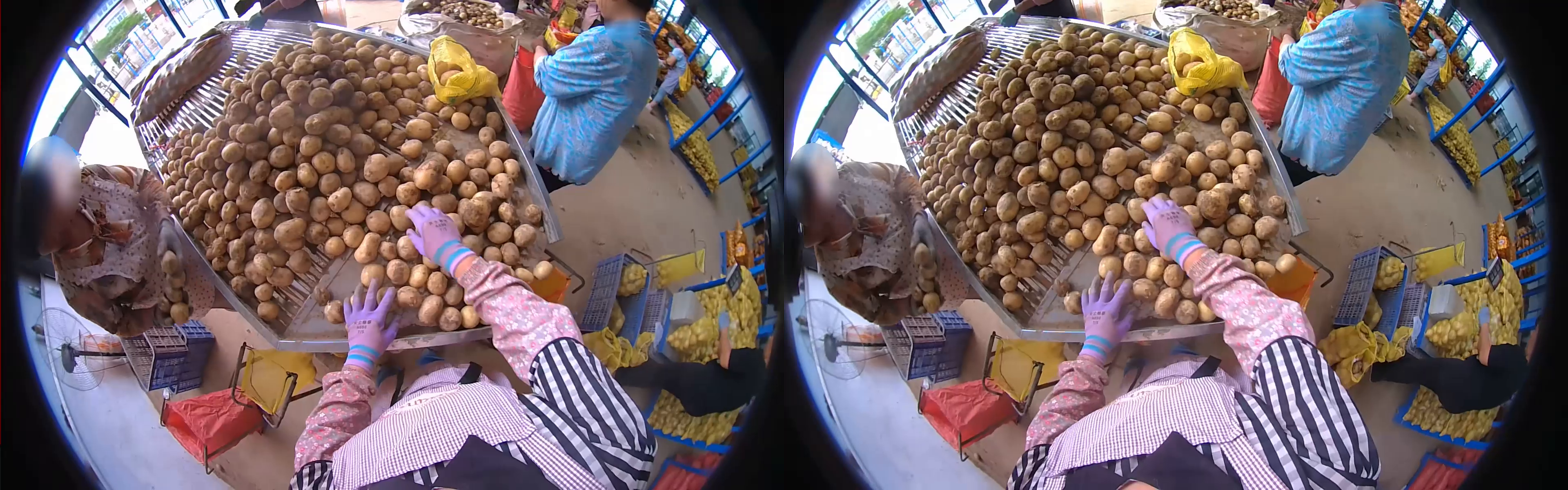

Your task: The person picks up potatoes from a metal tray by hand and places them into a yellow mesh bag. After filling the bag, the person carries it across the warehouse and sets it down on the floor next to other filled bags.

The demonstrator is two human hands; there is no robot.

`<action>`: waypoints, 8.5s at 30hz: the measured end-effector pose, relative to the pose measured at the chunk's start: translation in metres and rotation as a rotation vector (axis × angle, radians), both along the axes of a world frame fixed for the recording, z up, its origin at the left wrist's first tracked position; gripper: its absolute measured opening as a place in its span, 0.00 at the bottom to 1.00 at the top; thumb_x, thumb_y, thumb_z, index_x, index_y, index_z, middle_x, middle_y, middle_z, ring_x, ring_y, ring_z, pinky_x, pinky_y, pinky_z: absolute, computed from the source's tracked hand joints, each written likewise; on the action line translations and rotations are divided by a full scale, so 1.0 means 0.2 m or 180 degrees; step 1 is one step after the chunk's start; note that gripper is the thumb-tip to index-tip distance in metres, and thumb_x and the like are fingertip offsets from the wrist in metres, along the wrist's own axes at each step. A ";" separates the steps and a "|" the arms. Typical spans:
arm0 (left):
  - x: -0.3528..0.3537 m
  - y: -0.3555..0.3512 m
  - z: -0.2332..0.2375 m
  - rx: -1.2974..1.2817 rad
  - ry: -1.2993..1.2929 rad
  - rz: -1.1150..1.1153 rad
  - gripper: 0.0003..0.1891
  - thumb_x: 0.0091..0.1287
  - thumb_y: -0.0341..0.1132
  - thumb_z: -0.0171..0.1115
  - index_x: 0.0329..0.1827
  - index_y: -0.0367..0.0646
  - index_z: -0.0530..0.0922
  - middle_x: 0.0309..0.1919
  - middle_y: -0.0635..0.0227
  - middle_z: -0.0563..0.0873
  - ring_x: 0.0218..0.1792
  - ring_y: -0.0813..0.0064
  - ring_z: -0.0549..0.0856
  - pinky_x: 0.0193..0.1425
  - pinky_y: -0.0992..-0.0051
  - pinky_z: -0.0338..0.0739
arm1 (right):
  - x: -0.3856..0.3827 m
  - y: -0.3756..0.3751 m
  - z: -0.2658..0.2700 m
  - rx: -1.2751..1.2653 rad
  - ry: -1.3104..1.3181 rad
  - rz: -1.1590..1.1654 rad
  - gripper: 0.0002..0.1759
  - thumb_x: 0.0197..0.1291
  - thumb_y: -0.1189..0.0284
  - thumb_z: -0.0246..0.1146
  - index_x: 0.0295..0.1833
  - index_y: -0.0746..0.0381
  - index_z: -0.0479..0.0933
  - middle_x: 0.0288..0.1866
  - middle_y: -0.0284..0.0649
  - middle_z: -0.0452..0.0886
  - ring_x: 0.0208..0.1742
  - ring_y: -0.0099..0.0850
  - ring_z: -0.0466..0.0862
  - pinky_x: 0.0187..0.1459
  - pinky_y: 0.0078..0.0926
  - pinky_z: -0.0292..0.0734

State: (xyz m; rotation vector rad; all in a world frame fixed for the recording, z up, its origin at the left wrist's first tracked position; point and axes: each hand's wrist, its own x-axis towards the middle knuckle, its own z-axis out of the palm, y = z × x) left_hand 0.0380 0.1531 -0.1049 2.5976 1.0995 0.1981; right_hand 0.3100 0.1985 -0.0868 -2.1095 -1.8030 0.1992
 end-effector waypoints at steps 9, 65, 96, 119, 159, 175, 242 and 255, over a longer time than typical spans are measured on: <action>-0.01 0.00 0.01 0.0111 -0.0488 0.0045 0.30 0.62 0.45 0.73 0.69 0.57 0.79 0.76 0.58 0.73 0.73 0.44 0.71 0.78 0.44 0.60 | -0.07 0.21 0.02 -0.0707 -0.0361 -0.0083 0.32 0.50 0.59 0.78 0.61 0.51 0.78 0.60 0.44 0.77 0.63 0.44 0.79 0.64 0.42 0.78; -0.20 0.48 0.21 -0.6302 -0.5121 0.0116 0.34 0.72 0.67 0.55 0.80 0.74 0.68 0.83 0.85 0.64 0.82 0.79 0.62 0.83 0.54 0.51 | -0.43 0.03 0.14 -0.0233 0.6494 -0.0034 0.40 0.68 0.47 0.68 0.74 0.63 0.69 0.69 0.47 0.77 0.70 0.37 0.78 0.73 0.41 0.75; -1.14 -0.34 0.02 -0.5142 -0.7709 0.1341 0.46 0.67 0.73 0.57 0.83 0.58 0.65 0.83 0.58 0.63 0.80 0.41 0.63 0.75 0.32 0.64 | -1.53 0.01 0.31 -0.2165 0.4850 0.1870 0.41 0.63 0.70 0.74 0.78 0.62 0.63 0.65 0.43 0.79 0.66 0.31 0.80 0.68 0.32 0.77; -1.25 0.03 -0.22 -0.2580 -0.4973 0.4140 0.25 0.81 0.51 0.56 0.71 0.44 0.76 0.66 0.63 0.82 0.66 0.61 0.81 0.67 0.60 0.78 | -0.67 -0.31 -0.05 -0.0777 -0.0364 0.1247 0.41 0.68 0.44 0.62 0.82 0.49 0.66 0.85 0.48 0.60 0.86 0.47 0.56 0.83 0.58 0.43; -0.21 0.09 0.00 0.0367 -0.0522 0.0161 0.27 0.62 0.38 0.69 0.67 0.48 0.79 0.67 0.51 0.81 0.52 0.51 0.84 0.55 0.53 0.76 | 0.17 -0.55 -0.02 -0.0293 -0.0951 -0.1286 0.26 0.69 0.55 0.62 0.70 0.50 0.77 0.69 0.39 0.78 0.73 0.41 0.73 0.75 0.60 0.59; -0.20 0.11 0.00 -0.0049 -0.1140 0.0333 0.21 0.68 0.33 0.67 0.64 0.42 0.81 0.64 0.50 0.83 0.57 0.52 0.85 0.61 0.56 0.78 | -0.12 0.22 -0.18 0.0331 0.0668 -0.0569 0.20 0.65 0.63 0.68 0.59 0.58 0.76 0.57 0.48 0.80 0.56 0.50 0.83 0.58 0.48 0.79; 0.07 -0.09 0.09 -0.7123 -0.4498 0.1894 0.36 0.77 0.59 0.57 0.78 0.42 0.69 0.66 0.58 0.81 0.44 0.66 0.83 0.47 0.64 0.83 | 0.67 0.21 0.13 -0.1908 -0.0436 -0.0751 0.31 0.60 0.59 0.73 0.68 0.51 0.75 0.70 0.41 0.80 0.68 0.42 0.82 0.62 0.46 0.81; 0.25 -0.03 0.13 -0.7422 -0.5584 0.1397 0.43 0.70 0.69 0.59 0.81 0.52 0.66 0.82 0.50 0.64 0.81 0.43 0.63 0.77 0.36 0.67 | 0.15 -0.40 0.29 -0.0807 0.2253 0.0432 0.35 0.58 0.58 0.76 0.68 0.58 0.76 0.62 0.49 0.84 0.63 0.44 0.85 0.64 0.38 0.79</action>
